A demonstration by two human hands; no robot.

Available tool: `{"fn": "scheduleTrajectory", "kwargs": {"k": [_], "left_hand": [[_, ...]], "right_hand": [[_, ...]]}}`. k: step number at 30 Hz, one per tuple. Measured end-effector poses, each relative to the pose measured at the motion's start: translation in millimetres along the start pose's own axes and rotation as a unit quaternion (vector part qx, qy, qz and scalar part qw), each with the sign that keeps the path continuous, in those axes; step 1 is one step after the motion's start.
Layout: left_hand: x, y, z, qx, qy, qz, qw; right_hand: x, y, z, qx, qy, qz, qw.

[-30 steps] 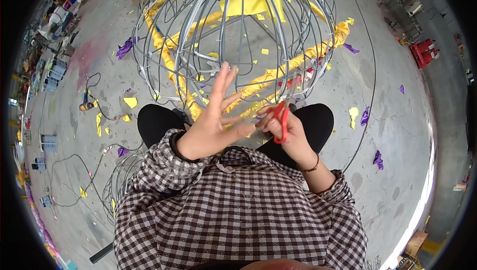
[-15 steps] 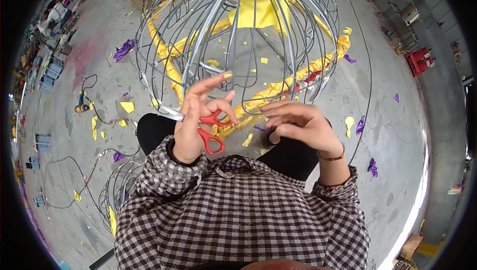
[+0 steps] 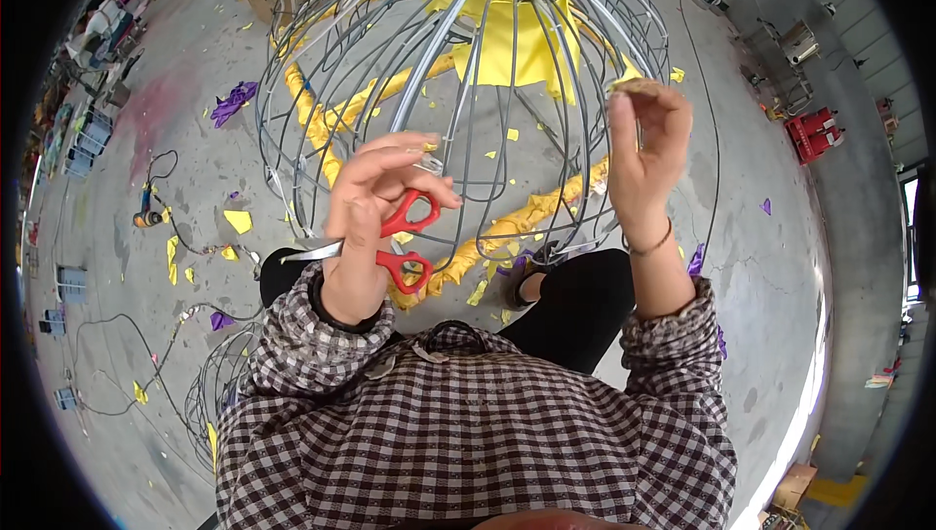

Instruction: Cutting and removing yellow tape from a large industrial wireframe structure using scissors.

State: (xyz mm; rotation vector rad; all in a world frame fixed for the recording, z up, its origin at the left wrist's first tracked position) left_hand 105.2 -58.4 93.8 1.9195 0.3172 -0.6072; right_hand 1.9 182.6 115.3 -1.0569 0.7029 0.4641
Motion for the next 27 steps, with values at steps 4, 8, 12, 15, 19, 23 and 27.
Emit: {"fn": "scheduleTrajectory", "kwargs": {"k": [4,8,12,15,19,23,27], "left_hand": [[-11.3,8.4,21.6,-0.158,0.004,-0.102,0.982],[-19.0,7.9,39.0,-0.207,0.035,-0.161,0.964],[-29.3,-2.0,43.2,-0.214,0.041,-0.165,0.962],[-33.3,-9.5,42.7,-0.209,0.033,-0.161,0.964],[-35.6,-13.2,44.4,-0.191,0.023,-0.162,0.968],[-36.7,-15.6,46.5,-0.184,0.028,-0.156,0.97],[-35.5,-20.3,49.1,-0.182,0.023,-0.162,0.97]], "right_hand": [[-5.8,43.8,1.4,0.022,0.096,0.023,0.995],[10.7,49.6,-8.7,0.129,0.041,-0.031,0.99],[13.2,50.2,-5.1,0.124,0.032,-0.042,0.991],[13.3,49.1,-2.1,0.088,0.027,-0.034,0.995],[20.4,45.0,-2.4,0.107,-0.009,-0.045,0.993],[15.5,33.3,4.4,0.216,-0.019,0.013,0.976],[7.8,20.3,2.0,0.366,-0.058,0.116,0.922]]}}
Point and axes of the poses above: each hand's wrist, its own x-axis away from the middle knuckle, its own z-axis out of the back of the hand, y = z × x, the point moved 6 cm from there along -x, towards the middle knuckle, and after that the axes turned 10 degrees about x, right-handed, at the moved point
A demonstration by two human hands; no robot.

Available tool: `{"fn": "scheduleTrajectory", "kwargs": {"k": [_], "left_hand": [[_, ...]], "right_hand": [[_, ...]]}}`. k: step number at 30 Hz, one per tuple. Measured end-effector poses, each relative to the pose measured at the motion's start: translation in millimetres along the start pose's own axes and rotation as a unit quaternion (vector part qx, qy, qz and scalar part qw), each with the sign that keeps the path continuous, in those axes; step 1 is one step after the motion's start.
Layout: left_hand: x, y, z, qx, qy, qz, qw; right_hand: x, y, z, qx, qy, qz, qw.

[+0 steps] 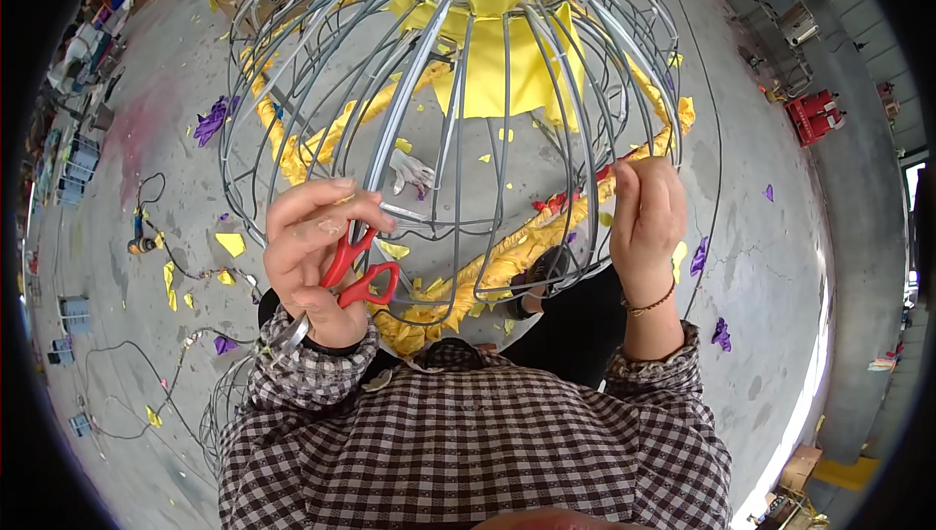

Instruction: Cutting and removing yellow tape from a large industrial wireframe structure using scissors.

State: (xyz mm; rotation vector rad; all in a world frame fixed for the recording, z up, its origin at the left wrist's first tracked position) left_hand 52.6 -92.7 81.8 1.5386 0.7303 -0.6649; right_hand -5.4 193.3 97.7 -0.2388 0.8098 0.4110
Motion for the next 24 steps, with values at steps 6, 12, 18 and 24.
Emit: {"fn": "scheduleTrajectory", "kwargs": {"k": [6,12,18,24], "left_hand": [[2.8,-1.9,0.1,-0.02,-0.017,-0.03,0.999],[5.2,-4.4,2.0,-0.004,-0.027,-0.02,0.999],[4.6,-2.3,-2.2,-0.019,-0.035,-0.027,0.999],[2.0,-1.7,-5.2,-0.028,-0.03,-0.013,0.999]], "right_hand": [[16.5,18.9,-7.4,-0.126,-0.042,-0.108,0.985],[-12.2,-1.5,-27.9,-0.351,0.047,-0.129,0.926],[-18.8,6.6,-77.3,-0.56,-0.08,-0.208,0.798],[8.4,23.2,-92.1,-0.563,-0.057,-0.175,0.806]]}}
Point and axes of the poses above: each hand's wrist, its own x-axis away from the middle knuckle, its own z-axis out of the back of the hand, y = z × x, the point moved 6 cm from there along -x, towards the middle knuckle, and after that the axes turned 10 degrees about x, right-handed, at the moved point
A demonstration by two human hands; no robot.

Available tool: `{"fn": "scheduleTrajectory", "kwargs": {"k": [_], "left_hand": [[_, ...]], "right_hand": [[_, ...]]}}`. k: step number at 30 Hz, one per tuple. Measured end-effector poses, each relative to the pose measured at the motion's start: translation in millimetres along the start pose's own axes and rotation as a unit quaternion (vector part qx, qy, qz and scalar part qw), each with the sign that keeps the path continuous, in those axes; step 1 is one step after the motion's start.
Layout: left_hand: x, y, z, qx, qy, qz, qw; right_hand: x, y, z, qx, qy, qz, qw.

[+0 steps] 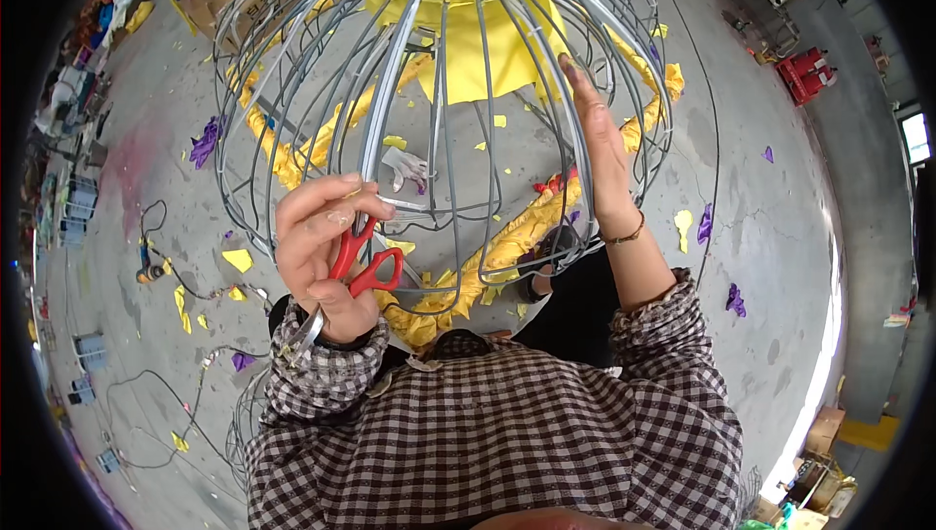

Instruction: Cutting and removing yellow tape from a large industrial wireframe structure using scissors.

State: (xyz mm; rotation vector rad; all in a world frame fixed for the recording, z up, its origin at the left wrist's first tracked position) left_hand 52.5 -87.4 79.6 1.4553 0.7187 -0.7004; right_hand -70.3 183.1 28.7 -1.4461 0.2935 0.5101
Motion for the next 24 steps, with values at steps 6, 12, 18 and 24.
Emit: {"fn": "scheduleTrajectory", "kwargs": {"k": [6,12,18,24], "left_hand": [[-0.4,2.8,-6.3,-0.007,-0.001,-0.01,1.0],[2.9,5.2,-6.0,0.009,0.04,0.019,0.999],[2.7,4.4,-6.5,0.01,0.027,0.02,0.999],[3.2,5.8,-8.0,0.003,0.034,0.019,0.999]], "right_hand": [[6.4,11.0,-0.5,0.316,0.0,0.038,0.948],[-9.5,27.5,-2.0,0.269,0.048,0.009,0.962],[-13.5,26.4,5.5,0.341,0.04,0.06,0.937],[-28.0,9.9,-8.7,0.517,0.07,0.063,0.851]]}}
Point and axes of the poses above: each hand's wrist, its own x-axis away from the middle knuckle, its own z-axis out of the back of the hand, y = z × x, the point moved 6 cm from there along -x, towards the middle knuckle, and after that the axes turned 10 degrees about x, right-handed, at the moved point
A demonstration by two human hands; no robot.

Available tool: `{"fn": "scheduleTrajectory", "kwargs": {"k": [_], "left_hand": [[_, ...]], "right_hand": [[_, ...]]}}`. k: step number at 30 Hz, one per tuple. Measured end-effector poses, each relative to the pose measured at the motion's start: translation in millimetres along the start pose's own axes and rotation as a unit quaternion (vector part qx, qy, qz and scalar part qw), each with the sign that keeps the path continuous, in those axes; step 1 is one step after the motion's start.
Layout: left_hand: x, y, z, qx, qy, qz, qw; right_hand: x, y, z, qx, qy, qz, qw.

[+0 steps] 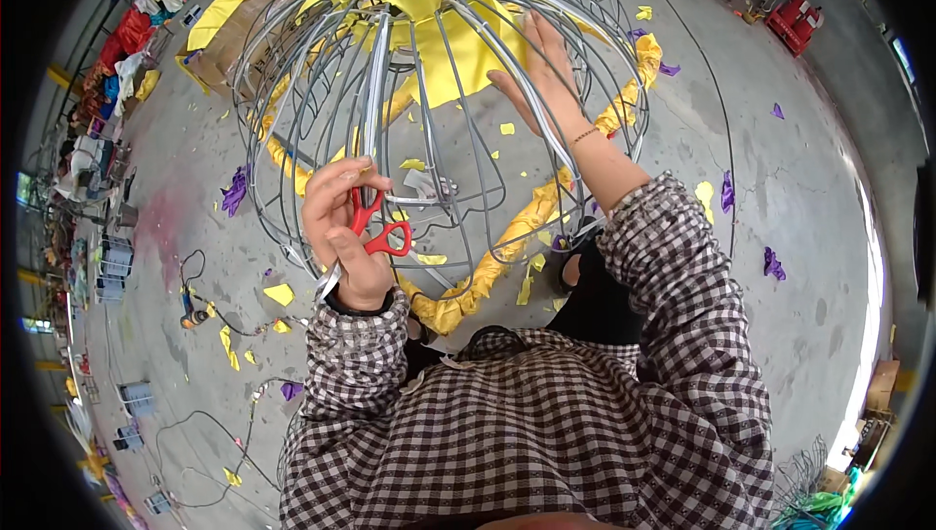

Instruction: Cutting and removing yellow tape from a large industrial wireframe structure using scissors.

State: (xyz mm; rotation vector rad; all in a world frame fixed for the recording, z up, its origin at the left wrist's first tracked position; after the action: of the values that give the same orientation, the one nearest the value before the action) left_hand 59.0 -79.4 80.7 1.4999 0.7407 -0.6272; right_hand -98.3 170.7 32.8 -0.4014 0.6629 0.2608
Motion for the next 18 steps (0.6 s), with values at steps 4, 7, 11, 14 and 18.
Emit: {"fn": "scheduleTrajectory", "kwargs": {"k": [4,7,11,14,18], "left_hand": [[-1.5,2.6,-2.6,0.011,-0.005,-0.006,1.0],[-0.7,1.6,-2.5,0.018,-0.013,-0.012,1.0],[-0.3,3.0,0.9,0.01,-0.022,-0.017,1.0],[-1.1,6.0,3.0,-0.007,-0.031,-0.019,0.999],[0.3,4.7,3.3,-0.024,-0.056,0.01,0.998]], "right_hand": [[-14.6,-1.3,-7.6,-0.069,0.102,-0.02,0.992],[-19.1,11.2,-21.2,-0.069,0.075,-0.057,0.993],[-19.3,-4.8,-11.7,-0.058,0.193,-0.036,0.979],[-34.5,-9.8,-16.9,-0.032,0.143,-0.093,0.985],[-45.3,-13.6,-12.1,-0.016,0.079,-0.125,0.989]]}}
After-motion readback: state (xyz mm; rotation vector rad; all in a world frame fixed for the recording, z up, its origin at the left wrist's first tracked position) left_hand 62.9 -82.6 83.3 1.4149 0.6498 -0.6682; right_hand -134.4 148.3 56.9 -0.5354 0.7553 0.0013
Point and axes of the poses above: each hand's wrist, its own x-axis away from the middle knuckle, its own z-axis out of the back of the hand, y = z × x, the point moved 6 cm from there along -x, towards the middle knuckle, and after that the axes turned 10 degrees about x, right-handed, at the moved point
